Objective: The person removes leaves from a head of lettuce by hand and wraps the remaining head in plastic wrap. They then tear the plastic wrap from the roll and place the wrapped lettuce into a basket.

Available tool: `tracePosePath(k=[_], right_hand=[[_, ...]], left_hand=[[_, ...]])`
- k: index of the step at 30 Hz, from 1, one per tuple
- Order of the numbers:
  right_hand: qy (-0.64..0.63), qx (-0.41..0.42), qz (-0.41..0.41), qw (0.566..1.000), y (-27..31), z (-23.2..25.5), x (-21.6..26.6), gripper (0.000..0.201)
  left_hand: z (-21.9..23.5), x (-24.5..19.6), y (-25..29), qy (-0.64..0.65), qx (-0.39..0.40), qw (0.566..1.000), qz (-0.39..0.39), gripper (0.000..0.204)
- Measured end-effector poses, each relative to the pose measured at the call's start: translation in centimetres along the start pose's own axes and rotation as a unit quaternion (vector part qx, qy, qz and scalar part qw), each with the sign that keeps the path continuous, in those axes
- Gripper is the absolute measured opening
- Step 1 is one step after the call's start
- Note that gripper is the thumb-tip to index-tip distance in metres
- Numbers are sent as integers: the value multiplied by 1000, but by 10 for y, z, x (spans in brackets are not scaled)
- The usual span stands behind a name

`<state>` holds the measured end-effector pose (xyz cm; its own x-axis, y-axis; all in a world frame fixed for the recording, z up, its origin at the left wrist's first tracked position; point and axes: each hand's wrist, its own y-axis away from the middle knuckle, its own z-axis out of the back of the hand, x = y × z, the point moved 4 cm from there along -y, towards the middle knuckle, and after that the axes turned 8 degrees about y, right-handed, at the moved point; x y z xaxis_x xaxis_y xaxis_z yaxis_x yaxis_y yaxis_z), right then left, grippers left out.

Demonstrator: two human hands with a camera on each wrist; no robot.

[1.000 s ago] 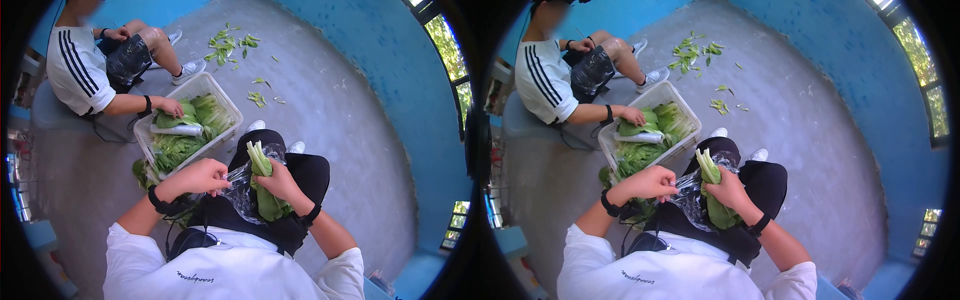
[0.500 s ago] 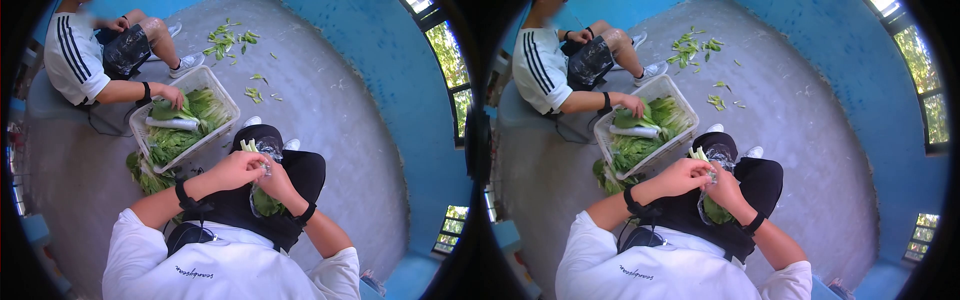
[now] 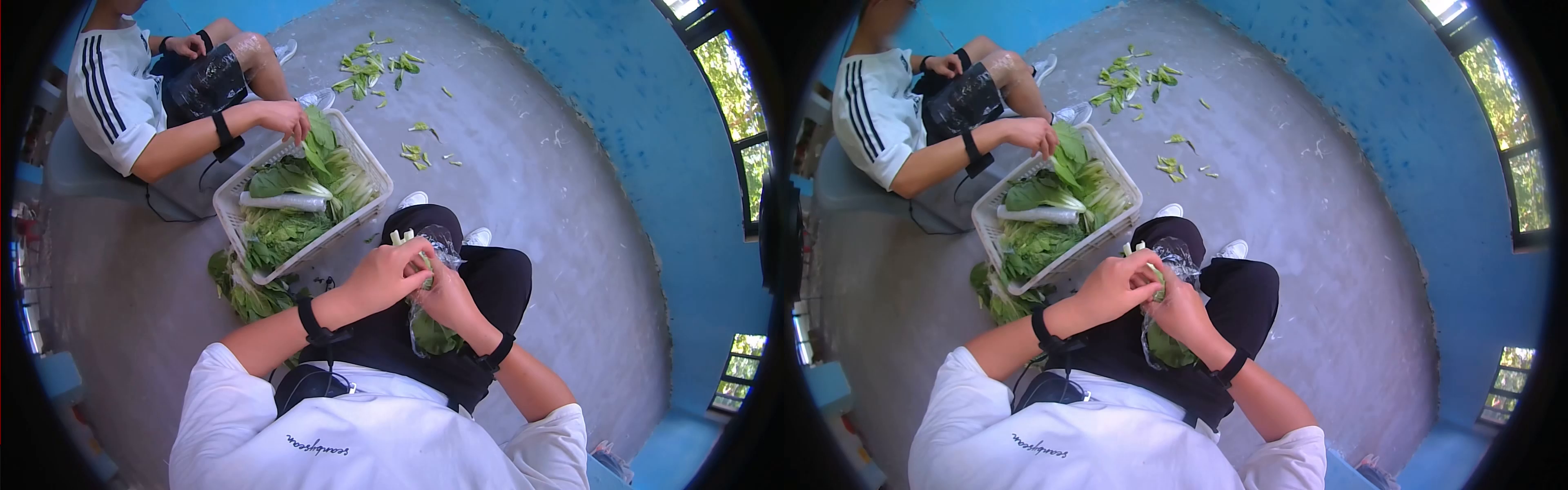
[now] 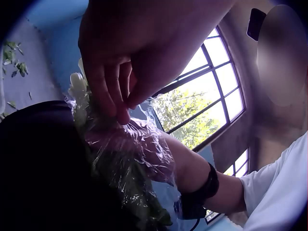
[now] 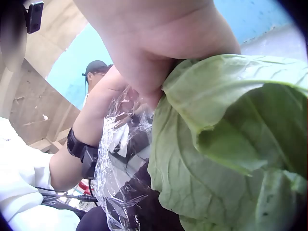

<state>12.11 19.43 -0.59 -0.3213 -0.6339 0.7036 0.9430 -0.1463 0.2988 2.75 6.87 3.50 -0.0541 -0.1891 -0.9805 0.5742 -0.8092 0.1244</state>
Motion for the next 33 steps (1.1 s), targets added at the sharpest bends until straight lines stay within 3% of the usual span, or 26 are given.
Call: tracePosePath(k=[2,5,8,11,12,16,19,20,23,26,28,33], right_hand=[[4,4,-14,1000,-2,1,-3,56],[-32,6,1,999,1,5,-1,61],[-32,11,-22,999,3,10,2,60],[-91,-3,-11,996,0,3,-10,60],[-95,-6,-4,995,0,5,-6,58],[-109,12,-5,994,5,18,20,55],[-42,-17,42,998,11,15,37,55],[-34,-26,51,998,13,16,43,56],[-7,-35,31,999,12,26,57,56],[26,-52,38,998,19,23,57,59],[64,-48,69,994,20,19,47,61],[-3,-16,37,999,26,25,48,61]], left_hand=[[-2,0,2,-22,-14,1000,-11,21],[-4,19,11,113,-108,984,-87,29],[12,48,26,47,-180,983,-10,37],[17,87,29,39,-160,985,53,42],[9,89,31,113,-120,973,159,44],[-12,59,19,231,-19,966,112,56],[-22,39,18,290,3,946,146,48],[-23,35,18,334,0,925,182,44],[-30,39,12,450,-66,877,154,40],[-33,44,4,459,-41,882,92,37],[-33,30,2,471,-42,875,100,35],[-37,28,-1,484,-39,870,86,28]])
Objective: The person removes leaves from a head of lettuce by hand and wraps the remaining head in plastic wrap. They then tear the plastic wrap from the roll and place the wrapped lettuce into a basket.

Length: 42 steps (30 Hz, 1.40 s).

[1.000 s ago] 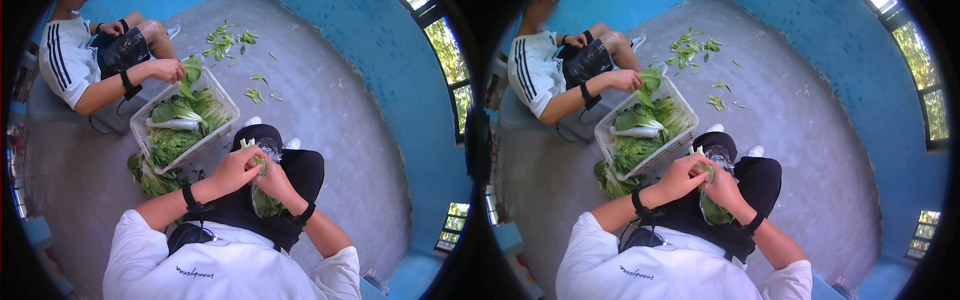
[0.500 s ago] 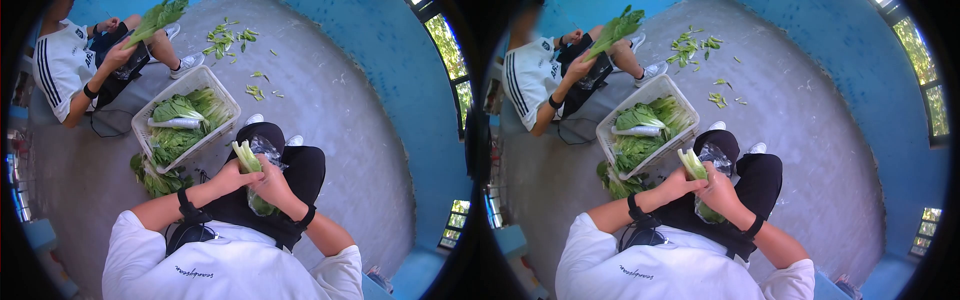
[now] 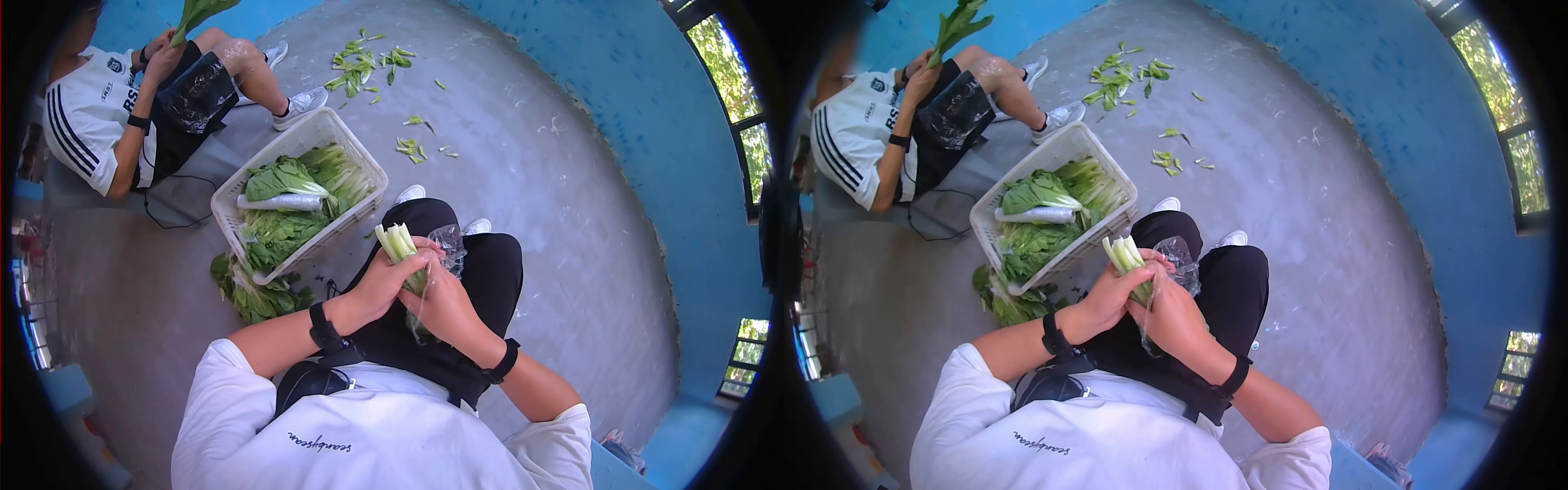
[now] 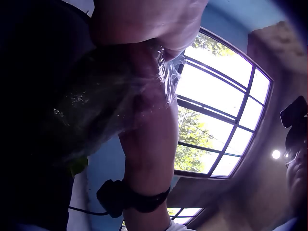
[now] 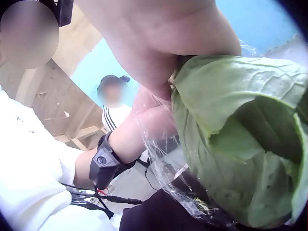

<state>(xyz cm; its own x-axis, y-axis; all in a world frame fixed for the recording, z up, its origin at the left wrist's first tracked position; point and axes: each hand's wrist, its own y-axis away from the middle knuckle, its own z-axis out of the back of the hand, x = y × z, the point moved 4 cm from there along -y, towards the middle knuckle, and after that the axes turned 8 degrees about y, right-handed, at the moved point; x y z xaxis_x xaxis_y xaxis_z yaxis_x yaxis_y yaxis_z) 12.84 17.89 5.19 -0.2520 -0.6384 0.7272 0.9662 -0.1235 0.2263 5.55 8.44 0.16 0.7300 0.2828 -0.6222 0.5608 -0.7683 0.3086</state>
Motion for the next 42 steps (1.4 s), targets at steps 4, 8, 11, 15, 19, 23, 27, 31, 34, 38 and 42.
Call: tracePosePath(k=[4,8,11,15,19,23,27,31,34,38,42], right_hand=[[-39,6,42,998,-7,9,-3,59],[-65,48,49,996,-8,12,-4,59],[-74,93,47,992,-12,23,-1,61],[-94,98,103,985,-11,21,-7,62],[-107,121,68,985,-12,27,-6,57],[-153,92,30,983,-10,26,-11,57],[-202,8,-12,979,-10,17,-23,61],[-229,-57,-34,971,-7,14,-21,58],[-308,-72,-57,947,-10,16,-22,50],[-258,-47,-83,961,-3,25,-27,36],[-187,-78,-72,977,1,39,-19,24]], left_hand=[[1,-2,-8,1,3,1000,-3,25],[0,-4,-7,12,-9,1000,-13,22],[1,-4,-11,19,-15,1000,-21,21],[7,-7,-12,19,-9,1000,-23,19],[9,-12,-15,17,10,999,-28,17],[8,-17,-13,26,6,999,-37,15],[6,-20,-16,47,-10,998,-40,16],[7,-20,-17,81,-23,996,-33,15],[9,-23,-20,135,-35,990,-35,14],[15,-23,-19,168,-36,985,-24,13],[14,-21,-19,194,-26,980,-31,12]])
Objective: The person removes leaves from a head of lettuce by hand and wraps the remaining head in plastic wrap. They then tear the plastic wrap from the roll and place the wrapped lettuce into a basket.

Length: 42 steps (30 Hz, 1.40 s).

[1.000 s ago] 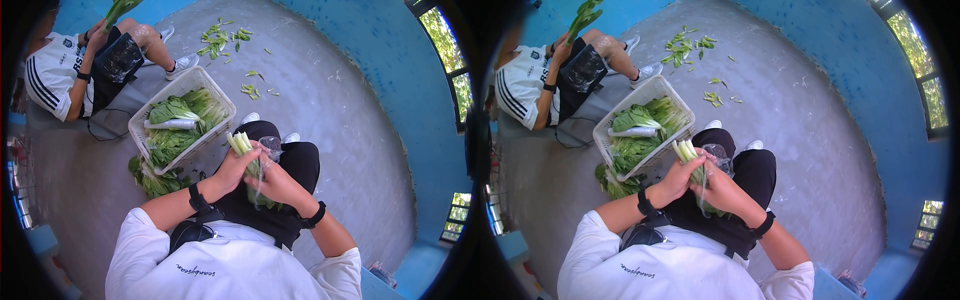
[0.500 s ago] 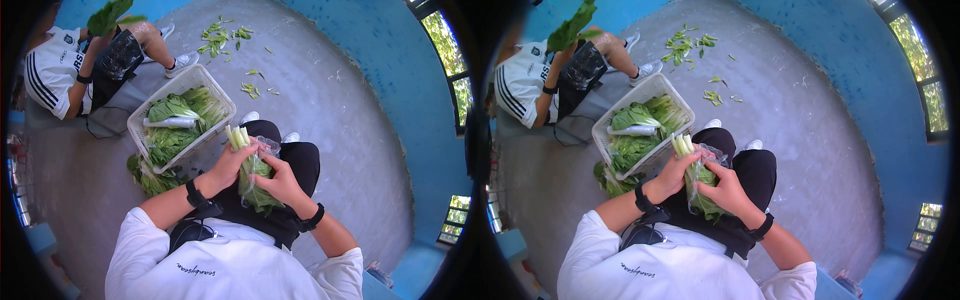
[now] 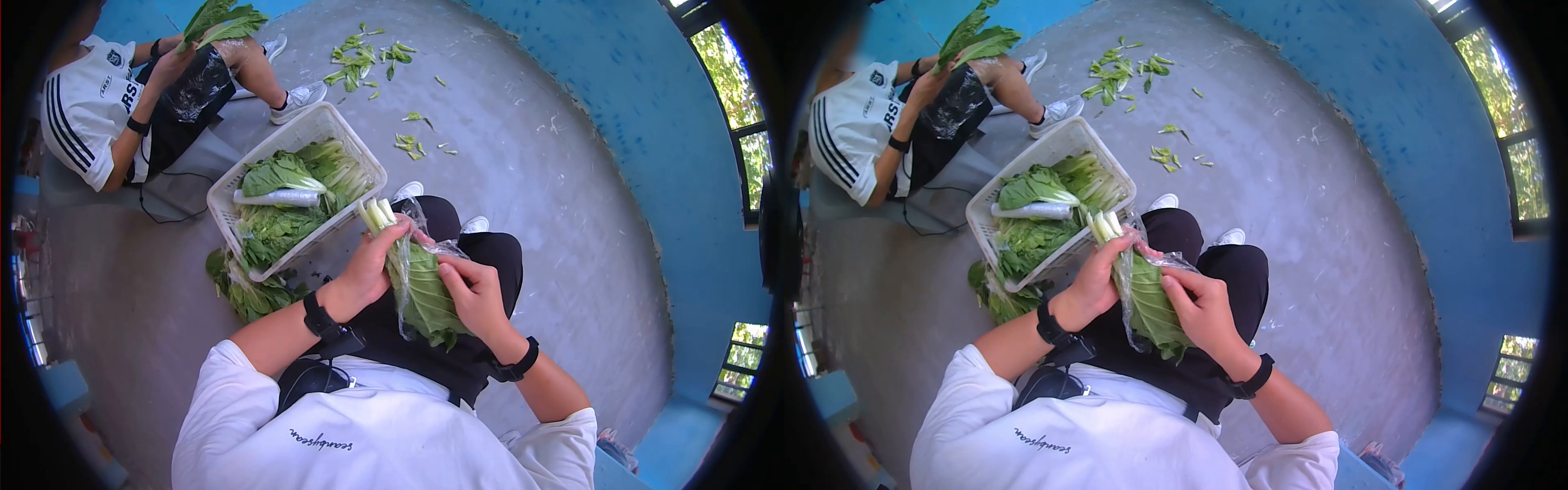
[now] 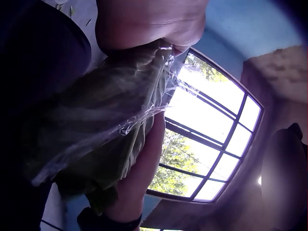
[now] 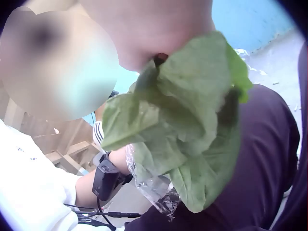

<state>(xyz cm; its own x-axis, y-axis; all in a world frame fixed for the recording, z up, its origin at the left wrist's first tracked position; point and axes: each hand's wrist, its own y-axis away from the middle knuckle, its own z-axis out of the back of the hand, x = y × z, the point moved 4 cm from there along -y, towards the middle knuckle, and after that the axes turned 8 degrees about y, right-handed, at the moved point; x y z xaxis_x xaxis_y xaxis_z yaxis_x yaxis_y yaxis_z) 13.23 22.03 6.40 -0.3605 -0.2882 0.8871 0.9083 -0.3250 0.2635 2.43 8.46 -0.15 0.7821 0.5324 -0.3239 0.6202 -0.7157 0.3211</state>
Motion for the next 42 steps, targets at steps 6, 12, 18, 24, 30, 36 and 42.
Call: tracePosePath(k=[6,12,18,24,30,36,42], right_hand=[[-86,-68,-5,994,-1,18,-13,19],[51,-136,80,986,-13,19,1,16],[4,-41,-33,999,-16,23,-14,15],[20,-89,4,996,-9,19,7,13],[195,-68,187,960,-3,-5,47,7],[239,-29,219,946,0,-24,38,16],[333,-12,236,913,-2,-23,41,24]], left_hand=[[6,-5,-5,18,-2,1000,6,13],[8,-7,-3,19,8,1000,23,13],[-1,-8,3,-42,1,999,34,15],[12,2,2,-151,-42,985,-75,14],[10,14,0,-151,-83,980,-99,18],[4,16,-1,-105,-118,985,-72,21],[-4,19,1,-62,-83,991,-84,25]])
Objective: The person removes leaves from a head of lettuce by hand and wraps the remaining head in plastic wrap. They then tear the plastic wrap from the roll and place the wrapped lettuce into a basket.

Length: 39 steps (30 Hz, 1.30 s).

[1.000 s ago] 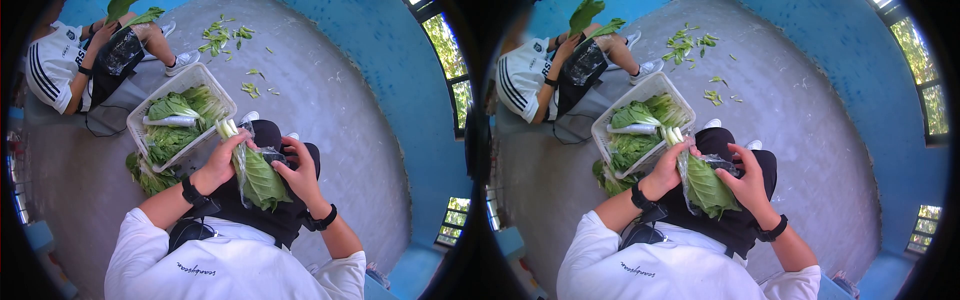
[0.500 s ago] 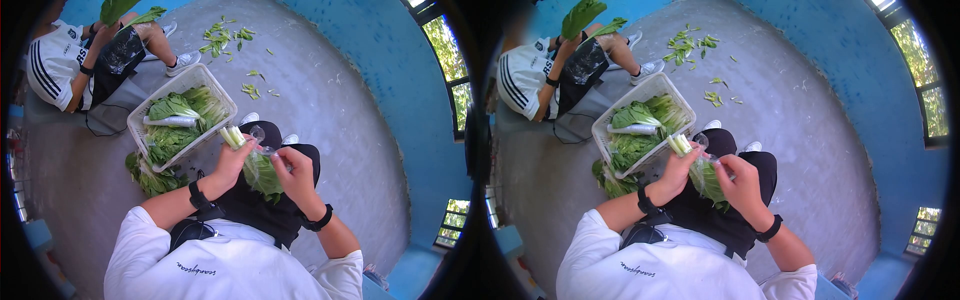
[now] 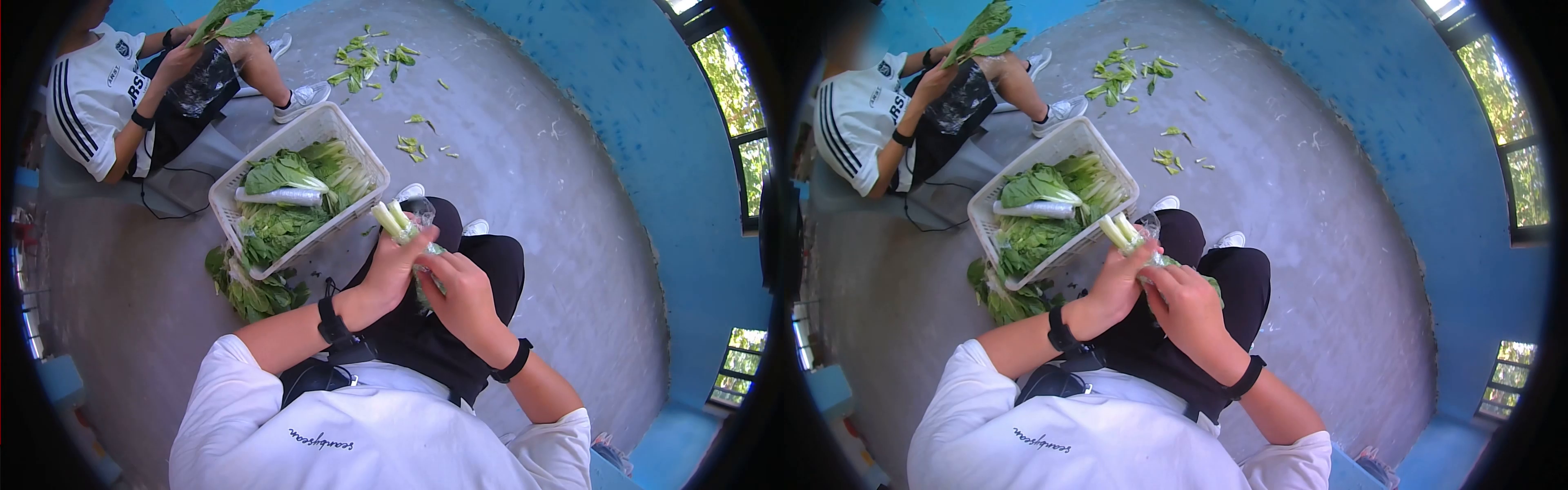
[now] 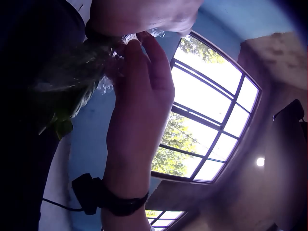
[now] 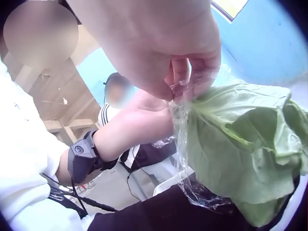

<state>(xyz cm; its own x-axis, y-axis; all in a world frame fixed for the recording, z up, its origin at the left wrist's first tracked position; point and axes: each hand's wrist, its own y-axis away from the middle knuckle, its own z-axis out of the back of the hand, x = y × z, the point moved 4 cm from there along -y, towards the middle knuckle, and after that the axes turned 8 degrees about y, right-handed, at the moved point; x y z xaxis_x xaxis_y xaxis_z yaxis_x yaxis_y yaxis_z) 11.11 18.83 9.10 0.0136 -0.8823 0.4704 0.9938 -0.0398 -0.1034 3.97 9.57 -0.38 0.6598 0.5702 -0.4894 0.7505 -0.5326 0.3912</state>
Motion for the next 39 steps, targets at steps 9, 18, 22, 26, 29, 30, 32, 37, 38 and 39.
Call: tracePosePath(k=[9,18,22,26,29,30,32,37,38,39], right_hand=[[107,39,139,984,18,13,20,45],[111,-109,0,988,17,48,-14,48],[27,-116,-17,993,13,39,-31,19],[29,-147,-12,989,10,45,-21,11],[23,-131,-9,991,10,43,-12,11],[30,-125,13,992,10,39,-8,11],[51,-104,58,992,9,28,2,12],[124,-69,101,985,7,0,4,12],[132,-68,93,985,6,-1,4,11],[116,-61,93,987,5,-2,4,11]], left_hand=[[8,-22,-26,48,-33,997,-41,26],[-3,-33,-22,91,4,996,-12,23],[-9,-31,-16,83,25,996,-7,23],[-7,-26,-15,41,0,998,-56,23],[6,-15,-24,35,-26,996,-79,21],[7,-14,-27,43,-27,996,-79,19],[7,-12,-29,60,-35,996,-63,16],[0,-14,-26,86,-83,992,-30,9],[2,-15,-26,87,-82,993,-23,9],[4,-17,-27,88,-81,993,-16,10]])
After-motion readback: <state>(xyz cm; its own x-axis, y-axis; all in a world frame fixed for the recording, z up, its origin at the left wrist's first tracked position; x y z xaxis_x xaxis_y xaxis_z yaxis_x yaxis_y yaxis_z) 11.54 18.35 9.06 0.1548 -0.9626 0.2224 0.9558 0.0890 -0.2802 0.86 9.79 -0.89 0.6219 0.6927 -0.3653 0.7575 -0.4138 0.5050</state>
